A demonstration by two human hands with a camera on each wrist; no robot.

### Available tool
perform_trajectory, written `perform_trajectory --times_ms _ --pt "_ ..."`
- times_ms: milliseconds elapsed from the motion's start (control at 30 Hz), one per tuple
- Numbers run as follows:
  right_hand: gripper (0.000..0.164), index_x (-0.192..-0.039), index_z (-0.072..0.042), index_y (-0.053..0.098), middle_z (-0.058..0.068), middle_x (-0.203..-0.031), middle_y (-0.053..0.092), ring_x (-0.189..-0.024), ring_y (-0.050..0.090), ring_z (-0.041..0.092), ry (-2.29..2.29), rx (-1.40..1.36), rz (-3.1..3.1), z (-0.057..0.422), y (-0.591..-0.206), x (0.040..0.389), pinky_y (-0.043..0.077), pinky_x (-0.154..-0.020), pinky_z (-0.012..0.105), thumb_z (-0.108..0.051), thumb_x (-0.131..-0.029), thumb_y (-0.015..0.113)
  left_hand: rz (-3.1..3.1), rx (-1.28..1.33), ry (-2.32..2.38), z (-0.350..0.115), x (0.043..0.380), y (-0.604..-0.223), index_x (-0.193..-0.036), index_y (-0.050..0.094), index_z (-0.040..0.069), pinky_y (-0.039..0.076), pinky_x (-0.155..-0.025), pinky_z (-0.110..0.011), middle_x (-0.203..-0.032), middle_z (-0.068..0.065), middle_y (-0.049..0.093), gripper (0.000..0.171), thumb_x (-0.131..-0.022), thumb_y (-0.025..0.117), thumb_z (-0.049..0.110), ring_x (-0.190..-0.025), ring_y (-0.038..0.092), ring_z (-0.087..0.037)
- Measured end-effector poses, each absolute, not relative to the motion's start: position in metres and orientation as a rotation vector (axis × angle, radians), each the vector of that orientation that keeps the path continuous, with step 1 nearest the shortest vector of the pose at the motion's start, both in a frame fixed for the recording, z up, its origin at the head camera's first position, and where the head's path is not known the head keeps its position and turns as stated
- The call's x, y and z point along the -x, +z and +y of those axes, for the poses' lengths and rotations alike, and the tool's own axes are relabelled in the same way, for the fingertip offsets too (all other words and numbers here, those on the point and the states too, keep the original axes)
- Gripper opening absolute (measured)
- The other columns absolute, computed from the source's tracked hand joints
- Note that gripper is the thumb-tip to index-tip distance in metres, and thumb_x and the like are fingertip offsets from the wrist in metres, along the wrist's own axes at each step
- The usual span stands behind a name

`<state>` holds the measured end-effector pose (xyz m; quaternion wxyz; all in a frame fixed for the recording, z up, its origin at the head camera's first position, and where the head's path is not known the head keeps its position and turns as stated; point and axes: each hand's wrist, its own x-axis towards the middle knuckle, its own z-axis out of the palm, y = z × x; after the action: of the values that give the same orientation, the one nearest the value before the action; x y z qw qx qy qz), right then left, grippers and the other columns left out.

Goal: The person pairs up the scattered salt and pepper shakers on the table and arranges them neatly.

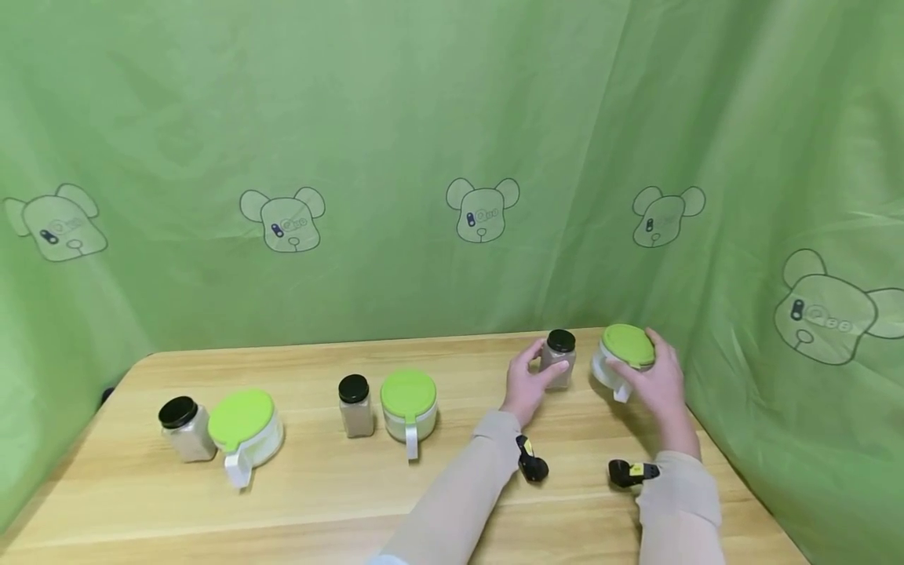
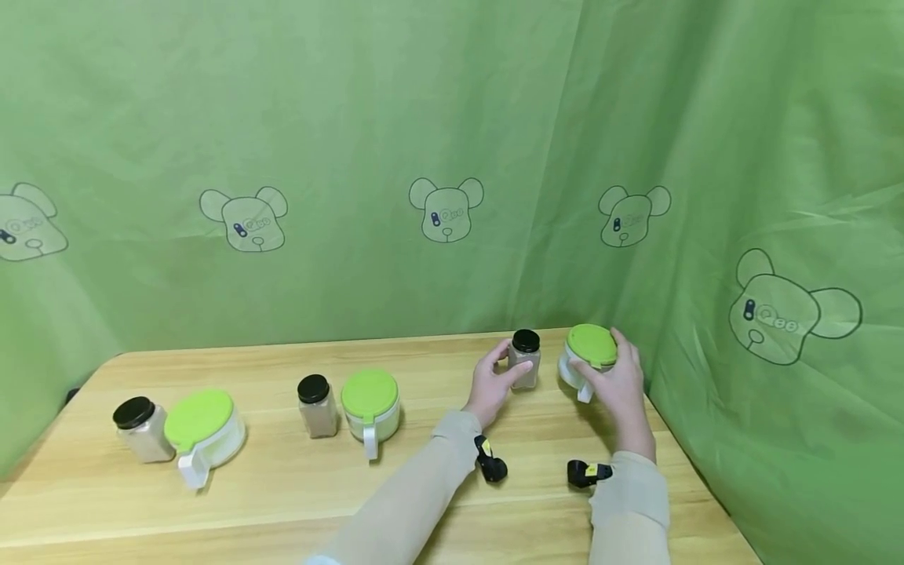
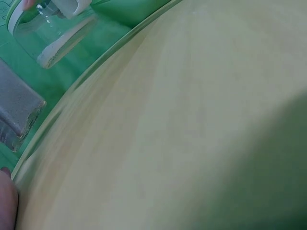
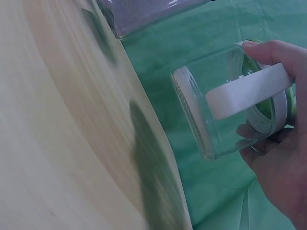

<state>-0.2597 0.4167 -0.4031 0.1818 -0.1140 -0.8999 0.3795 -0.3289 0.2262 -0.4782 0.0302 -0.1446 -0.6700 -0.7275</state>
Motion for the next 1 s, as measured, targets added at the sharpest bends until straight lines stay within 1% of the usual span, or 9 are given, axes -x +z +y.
perform_trajectory --times_ms 267,567,767,900,1000 --pt "0.099 -0.156 -0.007 0.01 0.034 -0.154 0.02 -0.135 0.026 0.057 1.075 0.327 -2.573 0.412 -0.402 0.262 0.022 -0.105 0.076 -0.038 -0.086 0.072 -2.069 0.4 -2.265 0.221 0.324 -0.478 -0.126 0.063 0.036 0.035 -0.111 -0.043 -0.121 0.016 0.064 0.05 -0.079 0.08 0.033 -0.117 0.054 -0.008" --pt "0.098 -0.156 -0.006 0.012 0.034 -0.153 0.023 -0.134 0.028 0.057 1.057 0.296 -2.578 0.411 -0.406 0.262 0.024 -0.104 0.075 -0.037 -0.085 0.073 -2.042 0.408 -2.291 0.213 0.316 -0.478 -0.121 0.064 0.04 0.037 -0.109 -0.044 -0.117 0.017 0.064 0.046 -0.079 0.08 0.031 -0.114 0.053 -0.008" --pt "0.098 -0.156 -0.006 0.012 0.034 -0.152 0.024 -0.134 0.029 0.057 1.033 0.287 -2.585 0.411 -0.407 0.261 0.024 -0.104 0.075 -0.038 -0.085 0.073 -2.025 0.413 -2.3 0.21 0.311 -0.478 -0.122 0.065 0.038 0.037 -0.109 -0.044 -0.118 0.016 0.065 0.046 -0.079 0.08 0.029 -0.115 0.053 -0.008" --pt "0.099 -0.156 -0.005 0.012 0.034 -0.152 0.024 -0.134 0.028 0.057 1.041 0.283 -2.592 0.41 -0.406 0.261 0.024 -0.104 0.075 -0.04 -0.085 0.072 -2.031 0.411 -2.296 0.207 0.309 -0.477 -0.122 0.065 0.037 0.037 -0.109 -0.043 -0.119 0.016 0.064 0.046 -0.08 0.08 0.029 -0.115 0.053 -0.008" --pt "0.099 -0.155 -0.005 0.012 0.034 -0.152 0.023 -0.134 0.028 0.057 1.05 0.282 -2.596 0.408 -0.404 0.26 0.024 -0.104 0.075 -0.041 -0.085 0.072 -2.036 0.405 -2.293 0.204 0.307 -0.478 -0.121 0.065 0.038 0.038 -0.107 -0.041 -0.118 0.017 0.064 0.045 -0.079 0.08 0.03 -0.114 0.053 -0.009"
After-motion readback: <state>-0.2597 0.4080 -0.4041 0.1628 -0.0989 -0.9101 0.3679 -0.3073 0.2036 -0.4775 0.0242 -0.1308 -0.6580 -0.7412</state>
